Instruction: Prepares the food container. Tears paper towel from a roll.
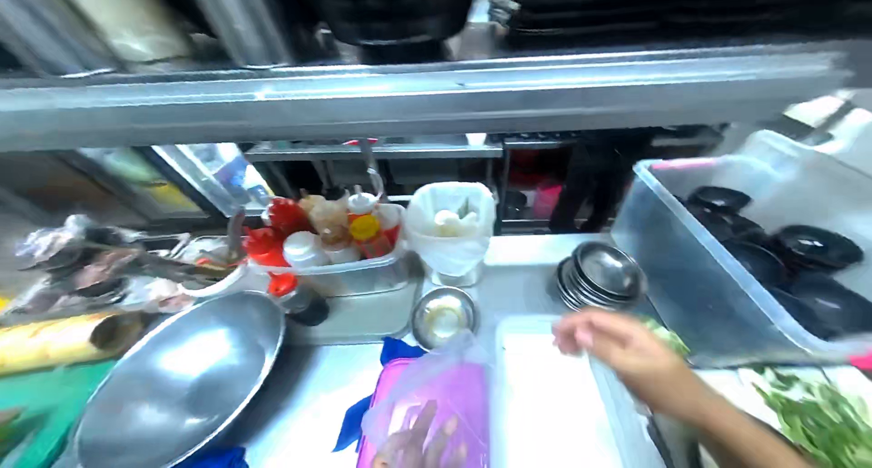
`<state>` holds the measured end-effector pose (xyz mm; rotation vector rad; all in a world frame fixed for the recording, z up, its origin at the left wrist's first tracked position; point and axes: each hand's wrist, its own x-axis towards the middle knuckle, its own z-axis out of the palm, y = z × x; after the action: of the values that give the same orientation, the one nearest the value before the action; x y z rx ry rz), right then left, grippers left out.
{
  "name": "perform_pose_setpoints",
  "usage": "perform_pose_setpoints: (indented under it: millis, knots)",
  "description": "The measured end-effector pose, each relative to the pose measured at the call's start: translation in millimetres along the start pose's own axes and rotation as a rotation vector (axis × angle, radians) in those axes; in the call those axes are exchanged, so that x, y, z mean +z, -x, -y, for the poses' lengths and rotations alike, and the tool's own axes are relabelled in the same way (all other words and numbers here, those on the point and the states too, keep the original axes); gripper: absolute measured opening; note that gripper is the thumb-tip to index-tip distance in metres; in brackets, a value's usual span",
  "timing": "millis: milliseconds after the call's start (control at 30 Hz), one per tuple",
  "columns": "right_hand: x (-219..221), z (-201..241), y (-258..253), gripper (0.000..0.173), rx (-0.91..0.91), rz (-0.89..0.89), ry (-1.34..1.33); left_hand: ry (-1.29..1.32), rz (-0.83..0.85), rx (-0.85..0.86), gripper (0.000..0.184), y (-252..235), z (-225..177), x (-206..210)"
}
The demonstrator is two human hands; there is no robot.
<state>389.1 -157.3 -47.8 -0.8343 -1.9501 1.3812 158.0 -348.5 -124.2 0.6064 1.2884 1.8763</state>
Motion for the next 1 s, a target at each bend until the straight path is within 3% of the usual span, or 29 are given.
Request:
perform_pose_setpoints:
  millis: [133,267,333,433,567,700,800,1000]
  knots:
    - [35.9,-41.2,158.2,0.028,0.342,0.016,-0.150,0.038,-0.090,-0.273,0.070,21.4,-0.4,33.0]
    - [66.7,-30.4,208.5,0.063,0.376,-0.006,-0.194,0.013,-0.144,-0.413,0.068,55.8,14.9,77.0]
    - [69.7,-24.8,212.6,0.065,0.420,-0.182,-0.132,0.014,-0.108,-0.427,0.073,79.8,25.6,94.8]
    - [57.6,-39.0,212.3,0.047,0.416,-0.440,-0.016,-0.021,-0.003,-0.418,0.077,101.9,37.3,101.7]
    - [26.0,-60.4,210.6,0.041,0.427,-0.569,0.212,-0.145,0.043,-0.386,0.073,98.3,43.9,86.1]
    - [-0.4,-56.3,202.7,0.040,0.467,-0.441,0.357,-0.461,0.176,-0.163,0.052,67.2,41.7,56.2]
    - [-4.4,-61.3,183.7,0.037,0.492,-0.302,0.406,-0.728,0.284,-0.099,0.038,47.4,47.2,41.7]
    - [-1.4,-80.6,133.8,0.048,0.490,-0.222,0.502,-1.142,0.295,0.042,0.035,-12.6,53.3,56.8]
